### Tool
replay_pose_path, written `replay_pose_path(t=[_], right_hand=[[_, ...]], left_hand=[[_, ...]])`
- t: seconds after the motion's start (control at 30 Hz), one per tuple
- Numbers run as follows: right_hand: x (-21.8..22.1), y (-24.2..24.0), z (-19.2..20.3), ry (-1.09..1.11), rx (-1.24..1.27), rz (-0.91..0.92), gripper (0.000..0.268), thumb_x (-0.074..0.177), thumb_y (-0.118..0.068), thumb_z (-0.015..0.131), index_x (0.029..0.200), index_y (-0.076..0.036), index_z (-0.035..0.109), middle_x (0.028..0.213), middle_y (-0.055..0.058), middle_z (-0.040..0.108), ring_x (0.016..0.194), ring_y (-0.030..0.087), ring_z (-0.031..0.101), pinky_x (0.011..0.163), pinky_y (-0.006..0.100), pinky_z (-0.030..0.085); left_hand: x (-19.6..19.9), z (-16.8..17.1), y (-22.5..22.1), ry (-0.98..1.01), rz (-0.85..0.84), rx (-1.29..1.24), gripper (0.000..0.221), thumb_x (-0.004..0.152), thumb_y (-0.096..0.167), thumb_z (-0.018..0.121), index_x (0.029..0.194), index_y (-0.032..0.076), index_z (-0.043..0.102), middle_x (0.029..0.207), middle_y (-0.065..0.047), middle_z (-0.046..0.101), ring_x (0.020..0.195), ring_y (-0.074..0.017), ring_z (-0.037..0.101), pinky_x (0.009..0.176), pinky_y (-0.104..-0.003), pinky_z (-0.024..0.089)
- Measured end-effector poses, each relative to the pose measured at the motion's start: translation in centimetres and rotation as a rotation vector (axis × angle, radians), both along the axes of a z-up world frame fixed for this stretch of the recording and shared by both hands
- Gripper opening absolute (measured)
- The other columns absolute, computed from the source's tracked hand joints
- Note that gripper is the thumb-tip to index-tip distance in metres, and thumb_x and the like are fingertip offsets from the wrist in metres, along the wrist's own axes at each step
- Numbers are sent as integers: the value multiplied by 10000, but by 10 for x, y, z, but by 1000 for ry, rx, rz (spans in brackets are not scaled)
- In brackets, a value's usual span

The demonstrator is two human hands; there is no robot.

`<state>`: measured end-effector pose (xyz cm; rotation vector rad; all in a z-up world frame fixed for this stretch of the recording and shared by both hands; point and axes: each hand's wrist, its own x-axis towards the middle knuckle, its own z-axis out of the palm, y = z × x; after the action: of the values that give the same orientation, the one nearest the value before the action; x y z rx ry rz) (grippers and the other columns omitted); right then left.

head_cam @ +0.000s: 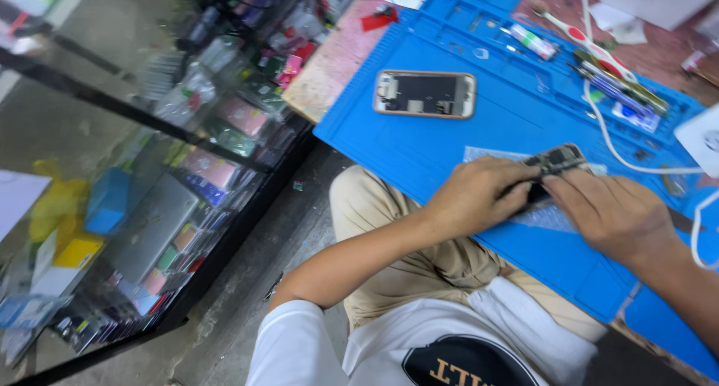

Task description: The person removes the battery and internal components from a mobile phone using a pry tool and their hands at a repair bench.

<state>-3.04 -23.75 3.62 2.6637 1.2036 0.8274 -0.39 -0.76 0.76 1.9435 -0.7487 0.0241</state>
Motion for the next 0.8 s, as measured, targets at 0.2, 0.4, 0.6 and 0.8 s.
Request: replay_pose_path(t=[0.2, 0.4, 0.6, 0.8], right_hand=[[10, -8, -3, 105, 88, 106, 258, 805, -42, 707, 1060, -15, 733, 1048, 131, 698, 805, 234, 701, 701, 358, 556], [12, -3, 1, 119, 102, 119, 221, 812, -56, 721, 1028, -13, 704, 1025, 129, 675, 807, 230, 697, 699, 351, 555], [13, -3, 2, 130, 141, 150, 245, 820, -105, 744, 1038, -11, 682, 1034, 116, 650, 836, 237, 685, 755, 356, 567], [14, -3, 0, 166, 158, 147, 251, 849, -161, 775, 1029, -17, 678, 999, 86, 614, 790, 211, 655, 720, 334, 552]], left_hand=[[-1, 7, 0, -2, -11, -5, 264, 945, 140, 663, 1186, 47, 718, 1119, -153, 756, 983, -340, 718, 885, -427, 576], [-4, 19, 2, -24, -16, -2, 277, 959, 73, 651, 1227, 10, 688, 1129, -162, 742, 996, -345, 713, 897, -422, 569], [-4, 20, 0, -28, -23, 19, 275, 967, 40, 636, 1236, 9, 684, 1148, -166, 743, 1031, -347, 717, 922, -420, 567], [-5, 18, -2, -51, -1, 12, 272, 966, 35, 653, 1235, 16, 687, 1165, -166, 742, 1089, -345, 716, 966, -422, 566]])
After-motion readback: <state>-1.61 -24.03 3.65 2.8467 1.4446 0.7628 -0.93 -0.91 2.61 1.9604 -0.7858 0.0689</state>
